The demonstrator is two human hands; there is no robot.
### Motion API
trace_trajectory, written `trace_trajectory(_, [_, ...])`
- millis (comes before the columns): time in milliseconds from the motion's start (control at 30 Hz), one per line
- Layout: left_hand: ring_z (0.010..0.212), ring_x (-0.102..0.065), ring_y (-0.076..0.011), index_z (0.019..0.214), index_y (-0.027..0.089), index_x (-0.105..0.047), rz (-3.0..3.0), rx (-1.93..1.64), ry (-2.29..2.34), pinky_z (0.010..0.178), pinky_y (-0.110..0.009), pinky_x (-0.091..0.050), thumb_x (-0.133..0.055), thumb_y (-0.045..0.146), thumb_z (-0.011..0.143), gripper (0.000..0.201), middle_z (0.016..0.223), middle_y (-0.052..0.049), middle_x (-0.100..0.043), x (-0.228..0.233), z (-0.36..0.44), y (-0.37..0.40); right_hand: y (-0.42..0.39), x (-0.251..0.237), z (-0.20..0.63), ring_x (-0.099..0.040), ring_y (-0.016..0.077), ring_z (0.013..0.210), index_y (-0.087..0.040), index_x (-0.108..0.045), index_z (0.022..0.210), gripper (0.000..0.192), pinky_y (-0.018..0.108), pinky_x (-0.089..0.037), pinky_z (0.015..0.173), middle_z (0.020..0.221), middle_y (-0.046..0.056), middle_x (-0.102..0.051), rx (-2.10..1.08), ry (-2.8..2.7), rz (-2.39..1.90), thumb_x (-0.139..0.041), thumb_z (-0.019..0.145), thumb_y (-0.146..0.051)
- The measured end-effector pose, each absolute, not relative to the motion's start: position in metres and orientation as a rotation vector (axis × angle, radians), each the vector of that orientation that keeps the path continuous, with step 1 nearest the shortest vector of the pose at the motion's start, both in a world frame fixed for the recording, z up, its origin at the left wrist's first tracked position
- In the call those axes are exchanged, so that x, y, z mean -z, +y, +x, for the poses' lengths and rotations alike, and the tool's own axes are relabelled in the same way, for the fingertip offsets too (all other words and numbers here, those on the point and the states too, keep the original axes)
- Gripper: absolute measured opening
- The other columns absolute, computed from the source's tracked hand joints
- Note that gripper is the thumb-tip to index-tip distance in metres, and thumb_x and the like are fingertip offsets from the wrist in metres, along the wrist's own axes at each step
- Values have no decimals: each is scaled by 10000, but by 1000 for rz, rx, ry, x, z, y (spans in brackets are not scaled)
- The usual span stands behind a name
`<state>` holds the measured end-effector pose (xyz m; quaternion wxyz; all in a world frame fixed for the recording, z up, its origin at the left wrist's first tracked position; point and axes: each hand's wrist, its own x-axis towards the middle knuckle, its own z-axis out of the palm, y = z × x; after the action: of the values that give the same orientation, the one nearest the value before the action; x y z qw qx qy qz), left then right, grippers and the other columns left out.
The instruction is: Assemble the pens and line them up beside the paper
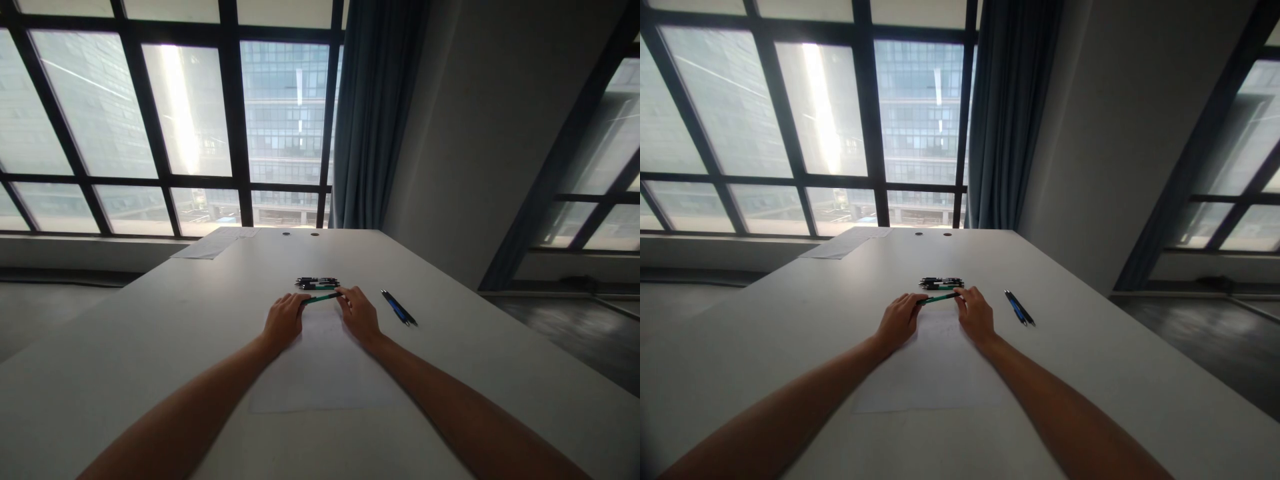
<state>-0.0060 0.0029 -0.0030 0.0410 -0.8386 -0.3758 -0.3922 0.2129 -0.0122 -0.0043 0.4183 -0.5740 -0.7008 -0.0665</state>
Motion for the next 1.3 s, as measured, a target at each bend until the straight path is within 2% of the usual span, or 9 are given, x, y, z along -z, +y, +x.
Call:
trace_trajectory(133, [948,-606,-222,1103,197,-588,-2476,1161,-1372,846,-386,-455,-400,153,956,242,998,-61,-687,3,-8,7,-16,4,209,-591,163,819,-234,-661,1102,255,261,-469,680,1019,51,-572,181,-1836,-1388,-458,981,-331])
trace_trajectory(200, [988,-594,-230,1067,195,-607,-2439,1105,-1388,917,-433,-419,-395,145,955,245,1014,-64,-683,3,-9,7,-17,3,209,-587,168,852,-216,-653,1041,268,260,-469,699,1017,56,-566,196,-1883,-1342,-424,998,-349])
trace_trajectory(300, [1080,-571,-230,1058,190,-617,-2438,1060,-1299,1049,-494,-318,-409,171,959,230,1078,-71,-676,1,-8,3,-18,2,209,-567,174,866,-200,-620,920,330,261,-461,717,961,59,-565,223,-1953,-1269,-355,1024,-367])
trace_trajectory(400, [1108,-565,-230,1155,194,-591,-2509,1014,-1078,1107,-503,-265,-447,254,968,243,1115,-75,-672,-3,-5,-2,-21,0,206,-543,175,829,-196,-576,815,411,265,-446,709,890,59,-558,247,-2035,-1193,-297,1038,-400])
trace_trajectory(467, [1057,-588,-228,1201,192,-568,-2575,959,-920,1068,-474,-335,-448,310,976,281,1111,-78,-675,-5,-3,-6,-23,-2,203,-532,167,783,-192,-563,797,446,266,-433,693,858,54,-551,232,-2082,-1150,-271,1043,-421])
trace_trajectory(567, [944,-618,-222,1216,180,-551,-2636,893,-851,870,-384,-472,-421,386,989,333,1066,-86,-682,-8,-1,-9,-28,-2,197,-519,149,722,-185,-564,811,474,260,-410,657,850,47,-551,183,-2124,-1099,-242,1048,-440])
trace_trajectory(733, [827,-636,-181,1043,205,-605,-2666,801,-963,701,-278,-471,-356,380,1013,305,909,-45,-687,-8,-1,-10,-30,-2,193,-491,138,672,-184,-548,776,513,254,-372,623,819,40,-546,168,-2166,-1073,-210,1050,-455])
trace_trajectory(1000, [762,-669,-195,1016,227,-617,-2673,557,-1167,645,-277,-460,-352,369,1006,300,926,-39,-711,-12,0,-18,-31,-3,194,-482,136,636,-186,-528,726,569,254,-353,606,746,29,-536,149,-2202,-1082,-163,1048,-481])
trace_trajectory(1300, [769,-686,-220,1020,230,-621,-2658,530,-1218,648,-300,-465,-352,354,1001,297,958,-40,-728,-11,0,-17,-28,0,198,-519,139,615,-184,-559,729,534,263,-365,598,727,32,-580,27,-2166,-1082,-227,1043,-460])
